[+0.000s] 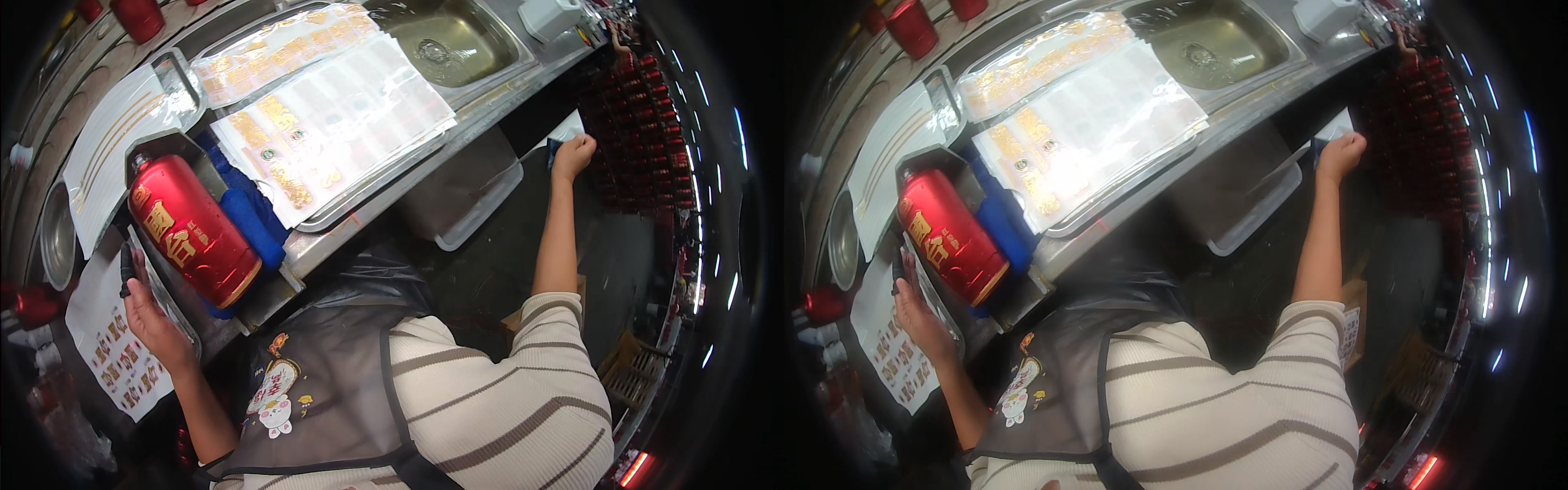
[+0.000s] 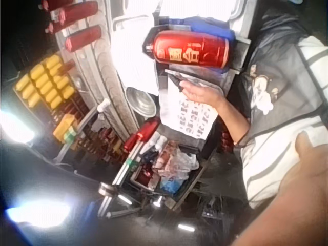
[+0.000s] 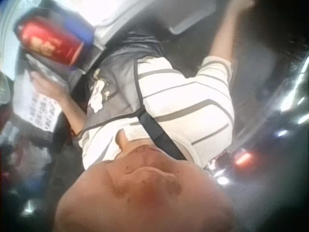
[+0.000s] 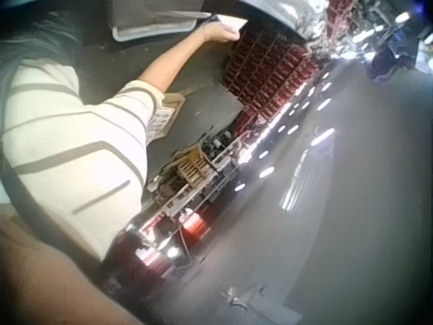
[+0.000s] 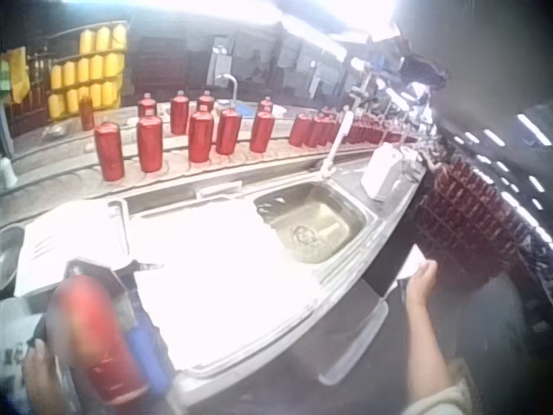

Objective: The person applies a gold sticker to the side of a red bottle, smooths it with a blue cloth, and then applies a second sticker to the bottom. The process is repeated for multiple bottles in a production setting.

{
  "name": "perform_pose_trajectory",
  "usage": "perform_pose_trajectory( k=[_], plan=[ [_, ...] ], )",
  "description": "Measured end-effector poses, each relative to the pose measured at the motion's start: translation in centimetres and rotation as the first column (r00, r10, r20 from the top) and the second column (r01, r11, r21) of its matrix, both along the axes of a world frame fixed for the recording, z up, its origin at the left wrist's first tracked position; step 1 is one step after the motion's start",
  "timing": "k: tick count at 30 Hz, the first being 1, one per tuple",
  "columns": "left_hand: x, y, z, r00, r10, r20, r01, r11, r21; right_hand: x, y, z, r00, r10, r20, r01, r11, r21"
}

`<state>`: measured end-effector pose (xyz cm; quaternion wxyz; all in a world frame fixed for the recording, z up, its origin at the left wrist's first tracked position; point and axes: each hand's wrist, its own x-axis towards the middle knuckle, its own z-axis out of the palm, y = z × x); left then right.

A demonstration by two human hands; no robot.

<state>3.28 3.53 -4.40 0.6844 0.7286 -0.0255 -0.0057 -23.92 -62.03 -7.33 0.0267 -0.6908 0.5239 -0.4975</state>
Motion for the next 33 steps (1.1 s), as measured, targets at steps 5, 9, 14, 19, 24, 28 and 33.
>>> perform_pose_trajectory(
  k=[5, 9, 14, 19, 24, 28, 33],
  plan=[
    [-0.7, 0.0, 0.4, 1.0, -0.002, 0.031, -0.001, 0.995, 0.101, -1.5, -3.4, -12.3, 0.998, -0.02, 0.058, -0.002, 0.934, 0.357],
    [-1.4, 0.5, -0.2, 1.0, 0.029, 0.012, -0.03, 0.998, 0.064, -0.8, -5.8, -13.3, 0.97, -0.058, -0.235, 0.139, 0.93, 0.341],
    [-1.9, 0.2, 0.0, 0.999, 0.041, -0.01, -0.041, 0.996, 0.076, 6.8, 2.8, -1.6, 0.847, 0.512, 0.146, -0.532, 0.816, 0.225],
    [-1.4, -0.7, -0.1, 0.999, 0.038, 0.003, -0.038, 0.999, 0.035, 18.9, 25.9, 5.0, 0.383, 0.924, 0.003, -0.751, 0.31, 0.583],
    [-2.1, -1.0, 0.9, 0.999, 0.039, 0.035, -0.042, 0.995, 0.094, 22.3, 29.0, 2.6, 0.192, 0.921, -0.339, -0.612, 0.382, 0.692],
    [-2.0, 0.0, 0.8, 1.0, 0.029, -0.012, -0.027, 0.994, 0.104, 22.0, 23.9, 3.7, 0.273, 0.815, -0.512, -0.506, 0.574, 0.644],
    [-1.6, -0.7, 0.7, 0.999, 0.009, -0.041, -0.006, 0.998, 0.058, 22.3, 16.2, 5.1, 0.406, 0.639, -0.653, -0.327, 0.769, 0.55]
  ],
)
